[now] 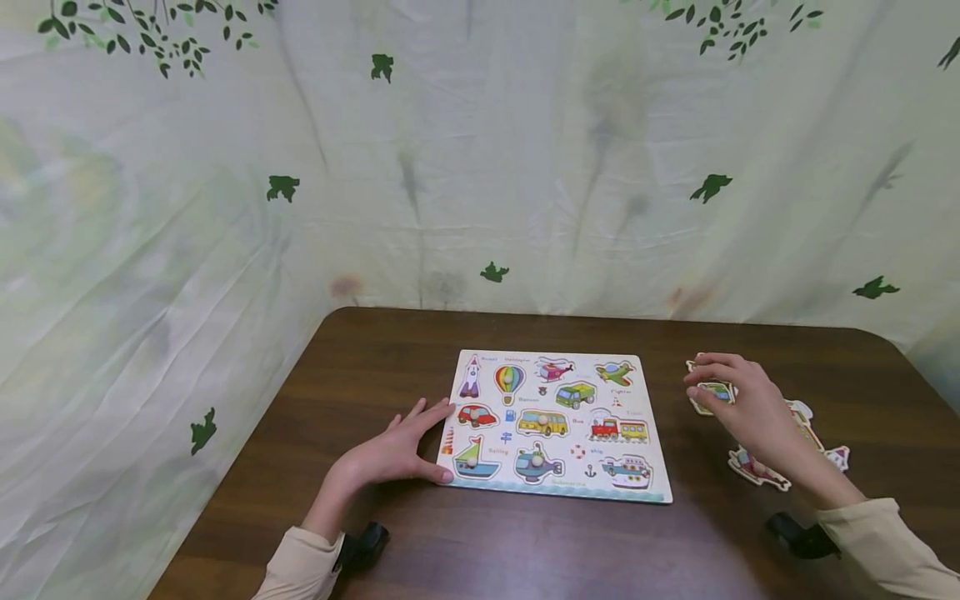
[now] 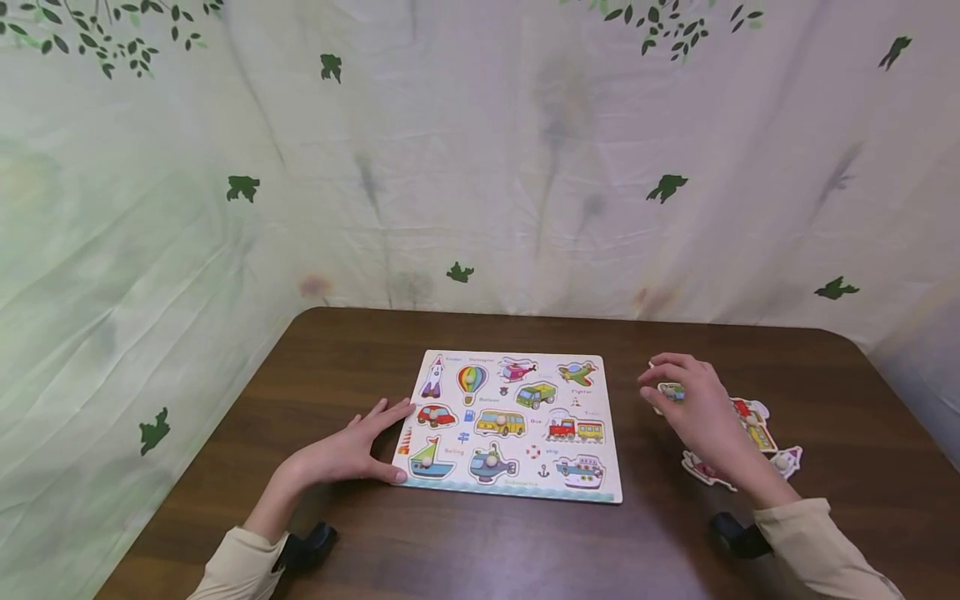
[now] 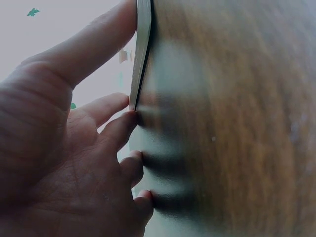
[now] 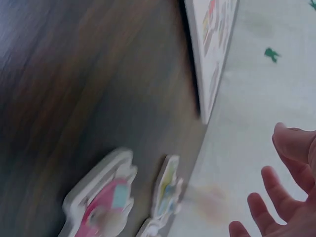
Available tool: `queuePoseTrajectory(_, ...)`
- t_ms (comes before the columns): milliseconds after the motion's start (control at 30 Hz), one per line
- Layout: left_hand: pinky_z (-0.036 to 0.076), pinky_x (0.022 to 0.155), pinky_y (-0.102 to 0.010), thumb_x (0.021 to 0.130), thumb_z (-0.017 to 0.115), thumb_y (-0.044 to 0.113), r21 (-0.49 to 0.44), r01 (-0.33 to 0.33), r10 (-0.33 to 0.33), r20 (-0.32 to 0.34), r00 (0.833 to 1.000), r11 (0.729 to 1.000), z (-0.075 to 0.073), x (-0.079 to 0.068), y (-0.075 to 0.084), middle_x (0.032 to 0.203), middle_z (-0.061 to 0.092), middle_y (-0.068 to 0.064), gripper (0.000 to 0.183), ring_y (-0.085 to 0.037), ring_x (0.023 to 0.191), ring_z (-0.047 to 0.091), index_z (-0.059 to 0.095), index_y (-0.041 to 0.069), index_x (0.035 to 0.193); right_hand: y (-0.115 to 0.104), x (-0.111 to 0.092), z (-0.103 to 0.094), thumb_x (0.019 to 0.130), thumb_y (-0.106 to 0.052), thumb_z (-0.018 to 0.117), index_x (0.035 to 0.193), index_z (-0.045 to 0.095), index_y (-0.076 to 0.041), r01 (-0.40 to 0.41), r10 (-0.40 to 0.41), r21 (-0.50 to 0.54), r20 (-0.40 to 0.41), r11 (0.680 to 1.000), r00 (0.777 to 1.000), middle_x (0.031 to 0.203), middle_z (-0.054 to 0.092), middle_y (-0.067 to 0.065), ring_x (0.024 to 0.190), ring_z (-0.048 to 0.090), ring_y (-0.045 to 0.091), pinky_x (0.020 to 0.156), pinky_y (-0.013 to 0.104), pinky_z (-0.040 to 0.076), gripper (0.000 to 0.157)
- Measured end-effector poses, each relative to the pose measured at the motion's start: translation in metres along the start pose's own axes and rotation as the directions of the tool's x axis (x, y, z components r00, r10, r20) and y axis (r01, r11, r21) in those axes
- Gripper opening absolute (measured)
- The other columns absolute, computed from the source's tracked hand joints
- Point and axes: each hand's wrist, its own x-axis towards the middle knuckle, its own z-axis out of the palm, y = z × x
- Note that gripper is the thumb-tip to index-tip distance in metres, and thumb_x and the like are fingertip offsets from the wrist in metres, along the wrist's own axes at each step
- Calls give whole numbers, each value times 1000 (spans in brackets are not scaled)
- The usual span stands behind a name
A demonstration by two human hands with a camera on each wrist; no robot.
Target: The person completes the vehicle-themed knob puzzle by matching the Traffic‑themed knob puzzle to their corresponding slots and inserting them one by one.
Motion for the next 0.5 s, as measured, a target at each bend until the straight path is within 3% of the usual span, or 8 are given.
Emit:
queuePoseTrajectory(133, -1, 115, -60, 74, 84, 42, 3, -2, 2, 1, 1000, 1000, 1, 1, -2, 161, 25, -5, 100, -33, 149, 3, 32, 14, 155, 14, 0, -4, 82, 2, 76, 96, 73, -4, -22, 22, -16, 20, 1000, 1000, 119, 60, 24, 110, 50, 48, 87, 60, 35, 15)
queuePoseTrajectory(367, 0, 114, -61, 75, 84, 43, 4, -5, 5, 7, 1000, 1000, 2, 0, -2, 161, 24, -5, 100, -34, 149, 3, 32, 13, 155, 35, -1, -10, 93, -12, 69, 105, 72, 0, -170, 169, 7, 84, 985, 982, 124, 56, 27, 115, 48, 49, 87, 63, 37, 17)
queuePoseTrajectory(500, 0, 115, -60, 75, 84, 43, 5, -6, 6, 4, 1000, 1000, 0, 0, -1, 161, 24, -6, 100, -34, 149, 3, 32, 13, 155, 44, -1, -12, 94, -15, 68, 104, 71, 1, -189, 189, -4, 98, 982, 977, 123, 57, 28, 114, 49, 49, 85, 62, 39, 19)
